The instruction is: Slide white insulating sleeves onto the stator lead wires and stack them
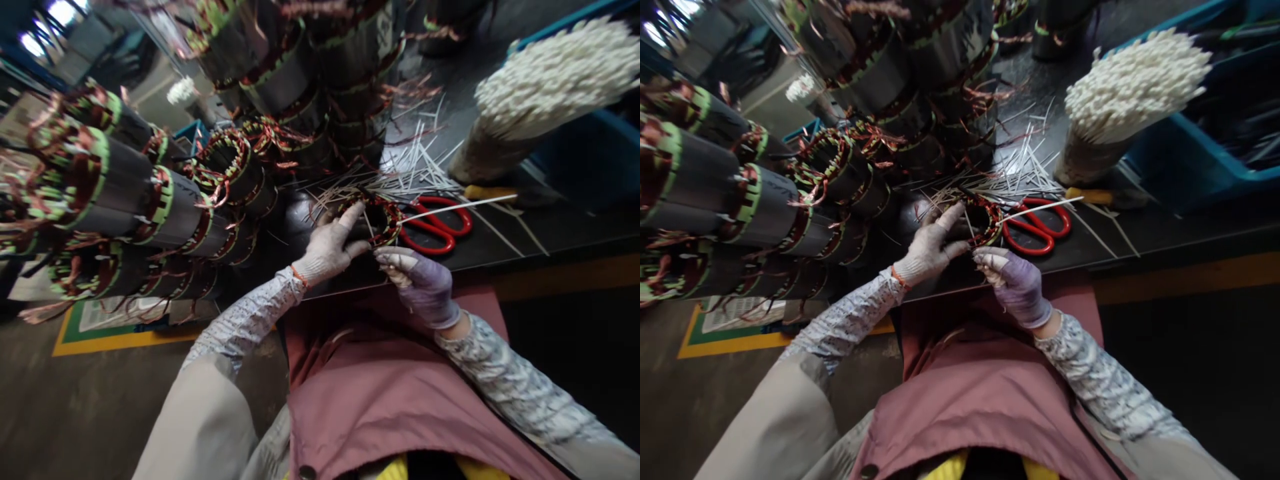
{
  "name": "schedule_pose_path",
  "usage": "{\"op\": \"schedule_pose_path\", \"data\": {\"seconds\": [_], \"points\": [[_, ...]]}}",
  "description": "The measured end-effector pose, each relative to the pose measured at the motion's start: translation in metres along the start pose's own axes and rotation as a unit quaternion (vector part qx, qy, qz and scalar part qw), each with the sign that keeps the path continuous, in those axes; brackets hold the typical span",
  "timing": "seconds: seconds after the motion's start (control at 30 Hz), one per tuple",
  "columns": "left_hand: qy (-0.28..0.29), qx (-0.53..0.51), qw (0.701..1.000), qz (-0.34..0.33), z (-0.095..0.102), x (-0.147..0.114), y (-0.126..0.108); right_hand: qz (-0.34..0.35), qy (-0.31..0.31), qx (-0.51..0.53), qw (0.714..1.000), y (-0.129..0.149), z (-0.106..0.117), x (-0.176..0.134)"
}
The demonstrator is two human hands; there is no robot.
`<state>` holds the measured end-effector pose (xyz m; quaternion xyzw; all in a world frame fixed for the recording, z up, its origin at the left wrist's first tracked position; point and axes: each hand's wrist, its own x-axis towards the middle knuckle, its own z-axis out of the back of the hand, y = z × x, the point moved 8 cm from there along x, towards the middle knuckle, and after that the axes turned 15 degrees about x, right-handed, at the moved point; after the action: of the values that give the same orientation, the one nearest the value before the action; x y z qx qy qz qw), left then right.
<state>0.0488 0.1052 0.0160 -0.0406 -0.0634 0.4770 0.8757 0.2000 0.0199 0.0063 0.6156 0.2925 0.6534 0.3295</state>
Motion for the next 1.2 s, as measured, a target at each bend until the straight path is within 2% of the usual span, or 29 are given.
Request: {"op": "schedule_pose_path", "data": {"seconds": [0.07,0.23,0.3,0.53,0.7,0.9,1.0,1.1,1.2], "points": [[-0.024,-0.039,0.998,0.035,-0.002,-0.003,0.002,-0.009,-0.012,0.001,1.0,-0.006,-0.002,0.009],[-0.141,-0.113,0.984,0.002,0.004,-0.009,-0.01,-0.064,-0.068,0.005,0.996,-0.006,0.006,0.005],[-0.16,-0.116,0.98,0.006,0.005,-0.01,-0.01,-0.08,-0.067,0.005,0.995,-0.001,0.008,0.006],[-0.128,-0.059,0.988,-0.061,-0.004,-0.007,-0.017,-0.09,0.023,-0.047,0.995,0.015,0.001,0.029],[-0.134,-0.025,0.987,-0.089,-0.005,-0.009,-0.022,-0.073,0.027,-0.117,0.99,0.001,-0.005,0.039],[-0.15,-0.025,0.984,-0.096,-0.003,-0.01,-0.022,-0.063,0.037,-0.143,0.987,0.006,-0.004,0.038],[-0.171,-0.015,0.979,-0.108,-0.001,-0.011,-0.023,-0.062,0.044,-0.168,0.983,-0.003,-0.003,0.037],[-0.181,-0.008,0.975,-0.128,0.001,-0.011,-0.025,-0.015,0.056,-0.217,0.974,-0.008,-0.007,0.04],[-0.172,-0.01,0.976,-0.135,0.0,-0.009,-0.024,0.072,0.069,-0.322,0.942,0.006,-0.013,0.045]]}}
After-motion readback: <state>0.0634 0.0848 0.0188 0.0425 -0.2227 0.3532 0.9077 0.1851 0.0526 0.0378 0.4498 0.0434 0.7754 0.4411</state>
